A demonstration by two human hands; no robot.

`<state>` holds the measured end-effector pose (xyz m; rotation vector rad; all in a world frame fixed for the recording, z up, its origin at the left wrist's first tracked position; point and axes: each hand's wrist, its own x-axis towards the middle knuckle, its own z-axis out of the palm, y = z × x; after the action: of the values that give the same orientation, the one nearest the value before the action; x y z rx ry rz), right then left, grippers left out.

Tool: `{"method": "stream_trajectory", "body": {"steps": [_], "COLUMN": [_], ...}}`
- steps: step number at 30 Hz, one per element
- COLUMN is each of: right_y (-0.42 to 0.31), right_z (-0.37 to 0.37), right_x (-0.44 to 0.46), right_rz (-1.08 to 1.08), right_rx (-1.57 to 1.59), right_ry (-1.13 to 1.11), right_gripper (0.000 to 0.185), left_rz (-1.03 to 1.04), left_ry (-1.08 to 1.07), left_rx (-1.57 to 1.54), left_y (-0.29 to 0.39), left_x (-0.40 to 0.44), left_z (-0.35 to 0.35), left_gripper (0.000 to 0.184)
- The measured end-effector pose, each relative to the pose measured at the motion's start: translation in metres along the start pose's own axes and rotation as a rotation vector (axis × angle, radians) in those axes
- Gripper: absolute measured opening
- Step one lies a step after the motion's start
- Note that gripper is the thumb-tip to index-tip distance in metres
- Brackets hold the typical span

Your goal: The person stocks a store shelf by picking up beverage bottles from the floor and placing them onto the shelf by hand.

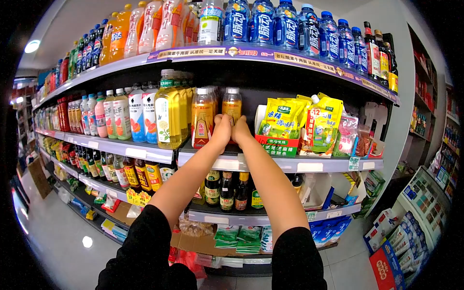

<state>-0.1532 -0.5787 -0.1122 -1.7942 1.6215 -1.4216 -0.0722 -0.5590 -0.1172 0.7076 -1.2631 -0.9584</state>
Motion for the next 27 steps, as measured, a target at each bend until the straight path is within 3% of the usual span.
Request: {"method": "stream_trajectory", "body": {"steps": [3,6,14,18,22,24,27], "right_y": [-0.003,-0.010,0.016,-0.018,-0.022,-0.024,0.013], "right_z": [0.001,-0.003,0.006,-0.007,-0.019,-0.035,-0.053], "right_x": [-0.001,-0.009,0.013,-0.034,-0.096,-0.152,-0.235], "right_rz": [0.004,0.046,-0.105,-0.145,-0.673,-0.719,-0.679], "right_rx": [0.139,0.071,0.022,-0.062,0.121,0.375,0.021], "right_ry": [-0.008,-0.019,0.044,0.154,0.252,0.050,0.078], "right_gripper": [0.063,0.062,0.065,0.058,0.048,0.050,0.034], "left_rz": [-0.005,-0.003,0.016,0.053,0.203,0.238,0.263], "left_ry": [0.043,0.059,0.012,-0.029,-0.257,-0.444,-0.592], "left_rx": [0.056,0.061,-0.004,-0.006,-0.274,-0.387,-0.326], "left_y": [-0.004,-0.004,-0.002,0.000,0.032,0.021,-0.017], "left_x": [0.004,0.001,-0.002,-0.013,-0.094,-0.133,-0.201], "left_z": [0.002,0.002,0.001,-0.002,-0.016,-0.036,-0.073], "left_gripper": [0.051,0.055,0.063,0.065,0.063,0.060,0.048]}}
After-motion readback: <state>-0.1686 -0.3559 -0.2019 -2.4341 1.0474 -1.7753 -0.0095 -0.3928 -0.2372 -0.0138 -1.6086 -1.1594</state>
